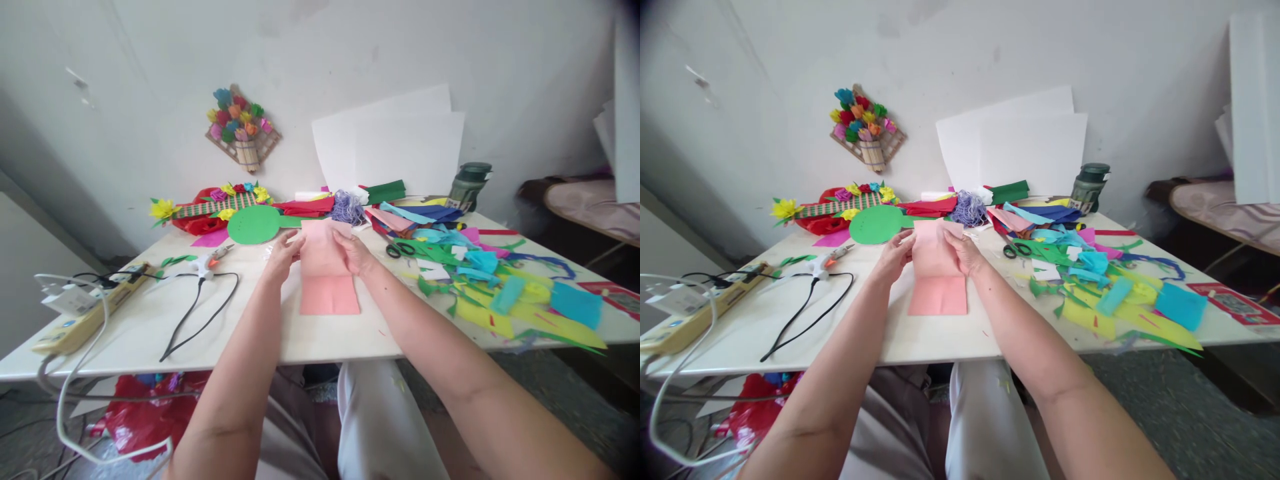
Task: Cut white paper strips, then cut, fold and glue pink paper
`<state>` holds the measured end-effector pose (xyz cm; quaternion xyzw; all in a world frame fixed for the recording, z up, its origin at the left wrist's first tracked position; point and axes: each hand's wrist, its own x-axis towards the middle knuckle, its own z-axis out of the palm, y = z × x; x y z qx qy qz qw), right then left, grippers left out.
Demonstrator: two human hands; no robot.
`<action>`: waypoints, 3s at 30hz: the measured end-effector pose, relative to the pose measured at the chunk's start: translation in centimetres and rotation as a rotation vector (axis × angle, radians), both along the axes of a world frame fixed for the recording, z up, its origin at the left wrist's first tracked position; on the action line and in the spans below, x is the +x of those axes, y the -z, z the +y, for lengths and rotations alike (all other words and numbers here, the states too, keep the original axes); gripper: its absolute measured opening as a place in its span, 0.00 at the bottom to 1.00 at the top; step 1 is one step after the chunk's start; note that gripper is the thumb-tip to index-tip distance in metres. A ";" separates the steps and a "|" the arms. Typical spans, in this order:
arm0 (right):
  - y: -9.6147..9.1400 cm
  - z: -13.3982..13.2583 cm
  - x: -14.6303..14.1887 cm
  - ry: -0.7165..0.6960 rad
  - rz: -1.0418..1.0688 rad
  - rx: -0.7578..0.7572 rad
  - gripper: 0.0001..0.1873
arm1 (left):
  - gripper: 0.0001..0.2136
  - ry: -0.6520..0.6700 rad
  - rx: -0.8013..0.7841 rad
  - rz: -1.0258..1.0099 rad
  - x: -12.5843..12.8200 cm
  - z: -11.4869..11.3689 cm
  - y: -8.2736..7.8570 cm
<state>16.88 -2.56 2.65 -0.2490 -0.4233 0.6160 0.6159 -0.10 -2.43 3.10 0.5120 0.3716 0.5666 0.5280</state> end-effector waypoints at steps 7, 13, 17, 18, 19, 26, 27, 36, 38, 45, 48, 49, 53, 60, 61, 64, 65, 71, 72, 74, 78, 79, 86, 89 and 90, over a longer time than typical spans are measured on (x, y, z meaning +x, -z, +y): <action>-0.5 0.1 1.0 -0.150 -0.142 0.053 0.23 | 0.14 0.043 0.038 -0.111 -0.8 -0.2 -0.2; -1.0 0.5 2.7 -0.100 -0.400 0.021 0.28 | 0.14 -0.039 0.007 -0.346 -2.4 0.1 -0.5; -0.7 0.2 2.3 -0.121 -0.697 0.078 0.19 | 0.15 -0.031 0.040 -0.327 -2.3 0.2 -0.3; -0.7 0.1 2.2 -0.159 -0.762 0.085 0.17 | 0.15 -0.034 0.046 -0.326 -2.3 0.1 -0.3; -0.6 0.0 2.1 -0.205 -0.814 0.086 0.15 | 0.15 -0.035 0.043 -0.327 -2.3 0.2 -0.3; -0.1 0.9 2.4 -0.033 -0.834 0.093 0.14 | 0.09 0.055 -0.055 -0.228 -2.1 0.0 -0.1; 0.1 1.1 2.5 0.046 -0.867 0.113 0.12 | 0.08 0.086 -0.065 -0.207 -1.9 -0.1 -0.1; 0.0 0.6 1.7 0.187 -1.778 0.265 0.20 | 0.06 0.120 -0.097 -0.104 -0.9 0.0 0.8; 0.1 0.6 1.6 0.207 -1.797 0.344 0.20 | 0.06 0.080 -0.090 -0.130 -0.9 0.3 0.9; 1.1 2.2 2.6 0.373 -1.548 0.355 0.12 | 0.11 0.034 -0.014 -0.186 -1.2 0.8 1.1; 1.3 3.0 3.2 0.469 -1.157 0.247 0.12 | 0.11 -0.009 -0.006 -0.192 -1.2 0.8 1.3; 1.3 3.2 3.3 0.478 -1.018 0.196 0.12 | 0.11 -0.016 -0.009 -0.195 -1.2 0.8 1.3; 0.7 3.2 3.6 0.436 -0.630 0.051 0.10 | 0.11 -0.023 -0.040 -0.186 -1.1 0.7 1.3; 0.1 2.3 3.7 0.292 -0.442 0.065 0.16 | 0.11 0.011 -0.036 -0.187 -1.0 0.3 1.1; 0.1 2.3 3.7 0.242 -0.415 0.055 0.16 | 0.12 0.025 -0.035 -0.186 -1.0 0.3 1.1; 0.3 2.2 3.8 0.095 -0.349 0.024 0.16 | 0.12 0.071 -0.038 -0.176 -1.0 0.3 1.1; 0.4 2.2 3.8 0.050 -0.340 0.018 0.15 | 0.12 0.082 -0.039 -0.172 -1.0 0.3 1.1; 0.3 1.6 3.4 -0.094 -0.376 -0.016 0.13 | 0.14 0.092 -0.089 -0.161 -0.9 0.3 1.1; 0.2 1.5 3.3 -0.096 -0.377 -0.015 0.13 | 0.14 0.098 -0.096 -0.156 -0.8 0.2 1.2; 0.0 1.4 3.2 -0.088 -0.365 -0.009 0.13 | 0.13 0.113 -0.101 -0.132 -0.8 0.2 1.2; -0.2 1.3 3.1 -0.022 -0.332 0.008 0.13 | 0.10 0.115 -0.128 -0.074 -0.8 0.2 1.3; -0.2 1.3 3.1 -0.003 -0.333 0.013 0.13 | 0.10 0.125 -0.141 -0.056 -0.8 0.2 1.3; 0.2 1.4 2.9 0.029 -0.406 0.042 0.14 | 0.13 0.078 -0.124 0.052 -0.7 0.1 0.9; 0.3 1.4 2.9 -0.001 -0.441 0.059 0.14 | 0.18 -0.009 -0.025 0.123 -0.8 0.5 1.1; 0.3 1.5 2.9 -0.003 -0.447 0.064 0.14 | 0.18 -0.018 -0.016 0.134 -0.9 0.6 1.1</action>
